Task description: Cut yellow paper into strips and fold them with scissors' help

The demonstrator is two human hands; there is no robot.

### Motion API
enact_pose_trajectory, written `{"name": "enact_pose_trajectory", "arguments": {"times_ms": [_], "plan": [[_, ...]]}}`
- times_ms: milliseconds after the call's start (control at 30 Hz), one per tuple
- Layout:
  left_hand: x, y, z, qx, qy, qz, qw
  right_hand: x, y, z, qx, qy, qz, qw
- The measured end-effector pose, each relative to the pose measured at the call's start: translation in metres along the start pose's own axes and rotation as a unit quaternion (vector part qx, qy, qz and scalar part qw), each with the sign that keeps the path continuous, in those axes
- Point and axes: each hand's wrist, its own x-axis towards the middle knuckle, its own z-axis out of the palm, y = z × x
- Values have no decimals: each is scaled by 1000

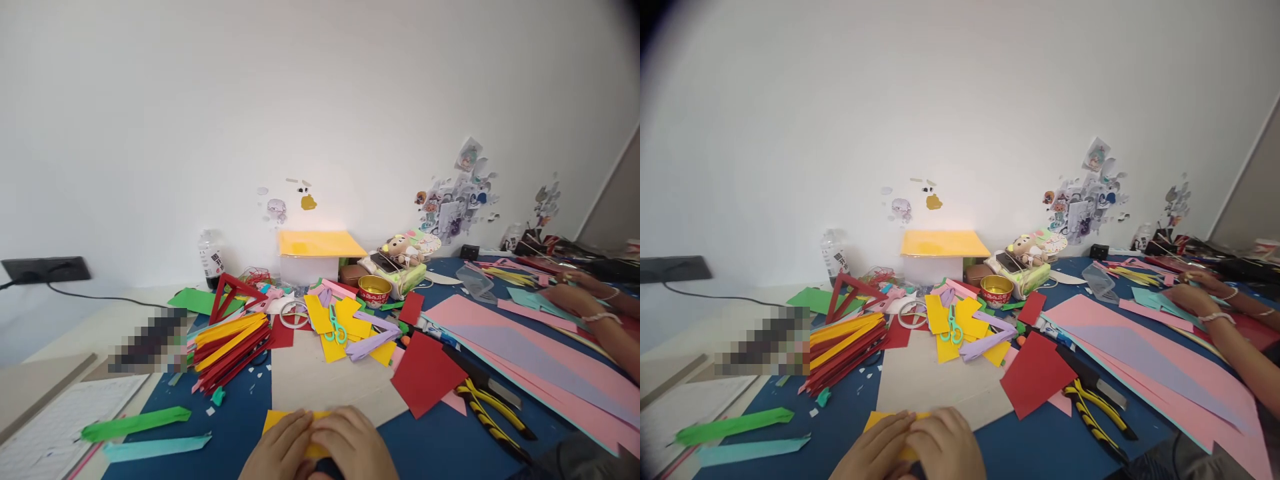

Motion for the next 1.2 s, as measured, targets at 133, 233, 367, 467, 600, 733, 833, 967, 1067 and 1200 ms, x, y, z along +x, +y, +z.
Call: {"name": "enact_pose_trajectory", "arguments": {"times_ms": [133,233,367,467,600,733,833,967,1067,1200], "plan": [[3,12,-14,-7,-12,-10,1000,-14,13,-12,41,-15,37,998],[3,14,-23,-38,-25,-39,998,-15,14,-20,68,-37,54,996],[0,10,-32,-110,-38,-61,991,-10,11,-24,131,-51,125,982],[-1,10,-37,-164,-49,-113,979,-6,11,-26,155,-74,194,966],[-1,10,-38,-197,-31,-155,968,0,10,-27,158,-100,273,944],[-1,9,-36,-195,-24,-234,952,5,10,-26,154,-105,316,930],[3,11,-36,-155,-41,-312,936,9,12,-25,126,-105,337,927],[11,14,-35,-95,-43,-355,929,15,13,-22,84,-107,349,927],[13,15,-34,-70,-53,-355,931,15,12,-19,70,-105,350,928],[13,16,-32,-31,-67,-349,934,12,9,-16,49,-110,352,928]]}}
